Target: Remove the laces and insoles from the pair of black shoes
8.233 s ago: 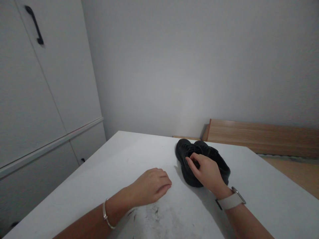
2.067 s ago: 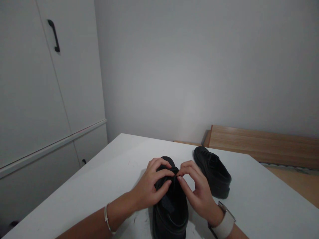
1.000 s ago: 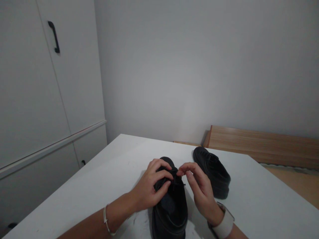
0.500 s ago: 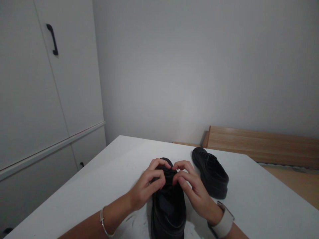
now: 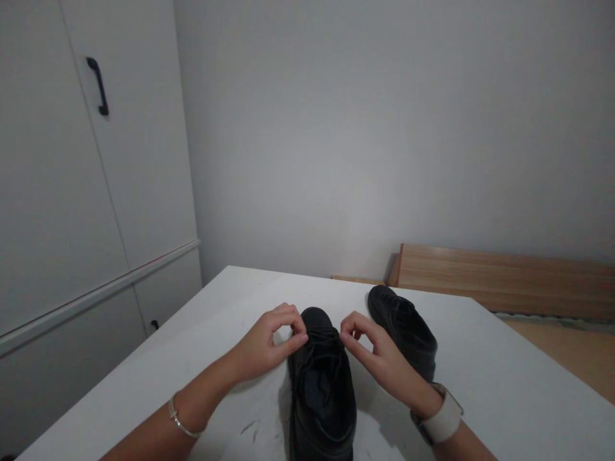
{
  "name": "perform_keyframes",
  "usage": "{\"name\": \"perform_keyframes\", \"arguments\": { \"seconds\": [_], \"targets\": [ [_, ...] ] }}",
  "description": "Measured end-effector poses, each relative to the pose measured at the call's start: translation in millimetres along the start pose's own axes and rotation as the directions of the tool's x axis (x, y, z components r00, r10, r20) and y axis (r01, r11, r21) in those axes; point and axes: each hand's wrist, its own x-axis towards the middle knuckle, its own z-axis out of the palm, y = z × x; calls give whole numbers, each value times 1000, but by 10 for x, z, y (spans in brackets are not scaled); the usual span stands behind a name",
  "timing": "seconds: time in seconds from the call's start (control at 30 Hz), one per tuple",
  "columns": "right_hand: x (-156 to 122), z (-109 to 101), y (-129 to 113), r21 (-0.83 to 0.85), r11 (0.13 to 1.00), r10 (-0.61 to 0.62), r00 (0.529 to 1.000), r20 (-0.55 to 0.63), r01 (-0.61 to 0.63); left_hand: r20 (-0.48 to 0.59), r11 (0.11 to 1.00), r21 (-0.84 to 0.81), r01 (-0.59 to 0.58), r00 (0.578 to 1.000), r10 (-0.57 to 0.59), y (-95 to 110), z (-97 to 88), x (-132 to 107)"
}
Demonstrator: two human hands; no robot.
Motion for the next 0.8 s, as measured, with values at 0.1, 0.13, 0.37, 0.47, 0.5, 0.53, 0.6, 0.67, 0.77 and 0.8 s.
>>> {"name": "perform_keyframes", "arguments": {
  "seconds": [0.1, 0.13, 0.37, 0.47, 0.5, 0.53, 0.6, 0.67, 0.77, 0.8],
  "targets": [
    [8, -38, 68, 17, 997, 79, 994, 74, -81, 83, 999, 26, 29, 996, -31, -20, -1, -14],
    [11, -44, 89, 33, 995, 95, 992, 88, -98, 96, 999, 24, 33, 995, -35, -23, 6, -22],
    [31, 7, 145, 174, 975, 124, 988, 96, -140, 79, 998, 43, 55, 995, -58, -11, 62, -36],
    [21, 62, 139, 196, 971, 127, 990, 67, -138, 31, 995, 61, 76, 996, -78, -35, 89, -20],
    [17, 82, 139, 212, 967, 135, 989, 55, -144, 8, 994, 73, 82, 996, -83, -50, 96, -13],
    [14, 100, 140, 233, 960, 146, 988, 44, -153, -16, 992, 86, 88, 996, -87, -66, 100, -6],
    [11, 129, 141, 280, 945, 170, 985, 27, -170, -61, 989, 110, 97, 994, -91, -93, 104, 5],
    [17, 146, 137, 308, 936, 177, 984, 6, -171, -88, 988, 111, 105, 992, -96, -103, 105, 12],
    [41, 149, 111, 336, 929, 175, 984, -39, -152, -96, 990, 43, 132, 987, -128, -80, 112, 12],
    [49, 146, 98, 358, 923, 173, 984, -49, -145, -93, 990, 4, 141, 986, -140, -67, 117, 10]
  ]
}}
